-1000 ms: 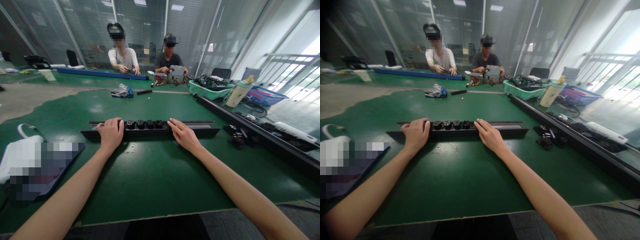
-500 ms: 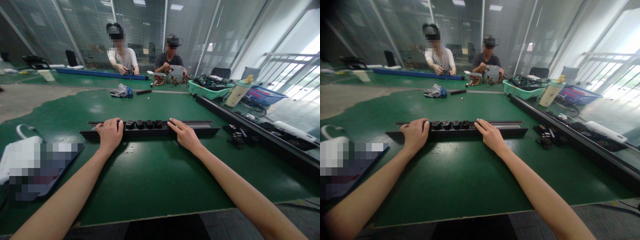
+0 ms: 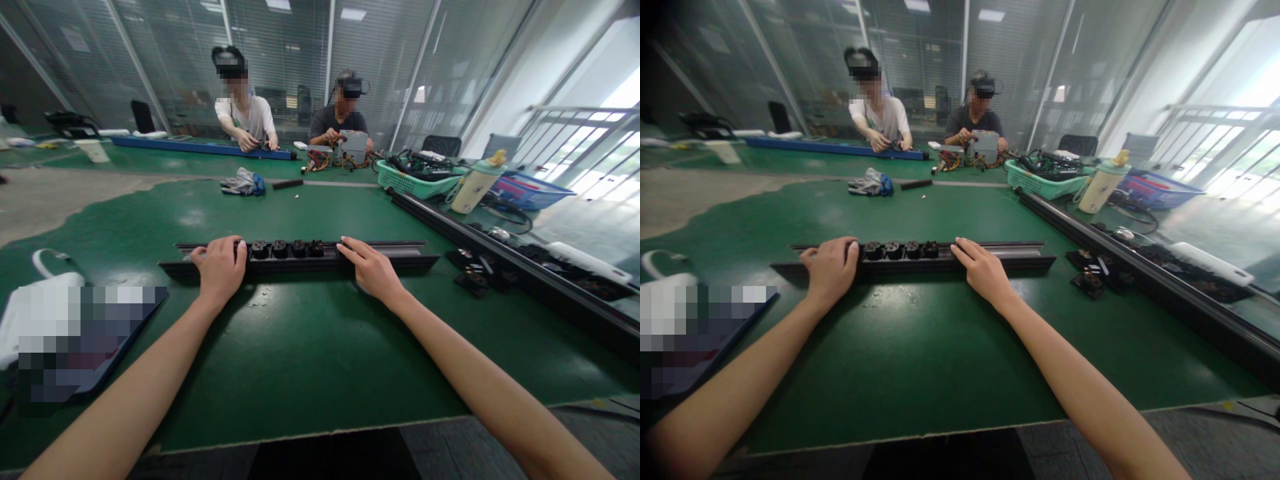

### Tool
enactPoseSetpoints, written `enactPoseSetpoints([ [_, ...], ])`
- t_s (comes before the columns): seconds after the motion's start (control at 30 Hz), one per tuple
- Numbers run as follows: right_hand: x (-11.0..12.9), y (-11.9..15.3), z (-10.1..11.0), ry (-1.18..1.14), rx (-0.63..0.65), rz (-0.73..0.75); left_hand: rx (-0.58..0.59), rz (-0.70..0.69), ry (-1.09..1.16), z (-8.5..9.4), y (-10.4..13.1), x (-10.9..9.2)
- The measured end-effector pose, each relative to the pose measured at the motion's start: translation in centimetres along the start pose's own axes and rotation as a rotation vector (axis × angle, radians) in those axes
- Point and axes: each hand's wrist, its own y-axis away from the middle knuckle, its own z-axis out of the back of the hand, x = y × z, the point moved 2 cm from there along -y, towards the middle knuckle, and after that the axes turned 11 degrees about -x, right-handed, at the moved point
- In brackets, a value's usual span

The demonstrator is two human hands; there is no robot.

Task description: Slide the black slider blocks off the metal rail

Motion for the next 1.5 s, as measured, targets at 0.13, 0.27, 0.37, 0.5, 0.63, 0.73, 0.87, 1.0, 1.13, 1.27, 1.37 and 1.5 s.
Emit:
enactPoseSetpoints([
  [0.13,0.01,-0.03,0.20,0.016,-0.003,-0.012,-0.010,-0.007,0.011,0.01,0.02,0.05],
  [0.27,0.03,-0.10,0.47,0.039,-0.006,-0.030,-0.016,-0.007,0.022,0.03,0.02,0.08],
  [0.37,0.02,-0.16,0.64,0.061,-0.014,-0.042,-0.012,-0.004,0.019,0.00,0.00,0.08],
  [0.5,0.00,-0.18,0.69,0.065,-0.015,-0.048,-0.002,0.000,0.005,-0.09,-0.01,0.05],
  [0.63,0.02,-0.18,0.70,0.072,-0.024,-0.043,0.002,-0.002,0.002,-0.07,-0.03,0.02],
  [0.73,-0.04,-0.17,0.70,0.071,-0.033,-0.044,0.004,0.003,0.006,-0.01,-0.04,0.02],
  [0.87,-0.29,-0.08,0.69,0.067,-0.037,-0.056,-0.004,-0.007,0.002,-0.01,-0.03,0.06],
  [1.0,-0.52,-0.03,0.70,0.067,-0.031,-0.068,-0.013,-0.015,-0.004,-0.14,0.00,0.21],
  [1.13,-0.54,-0.08,0.77,0.053,-0.031,-0.076,-0.027,-0.022,-0.002,-0.25,0.01,0.37],
  [1.27,-0.51,-0.08,0.84,0.054,-0.033,-0.086,-0.026,-0.021,0.004,-0.27,0.01,0.41],
  [1.37,-0.60,-0.02,0.81,0.058,-0.042,-0.092,-0.017,-0.017,0.006,-0.24,0.01,0.36],
  [1.5,-0.71,0.04,0.66,0.058,-0.055,-0.088,-0.023,-0.016,0.002,-0.23,-0.01,0.30],
])
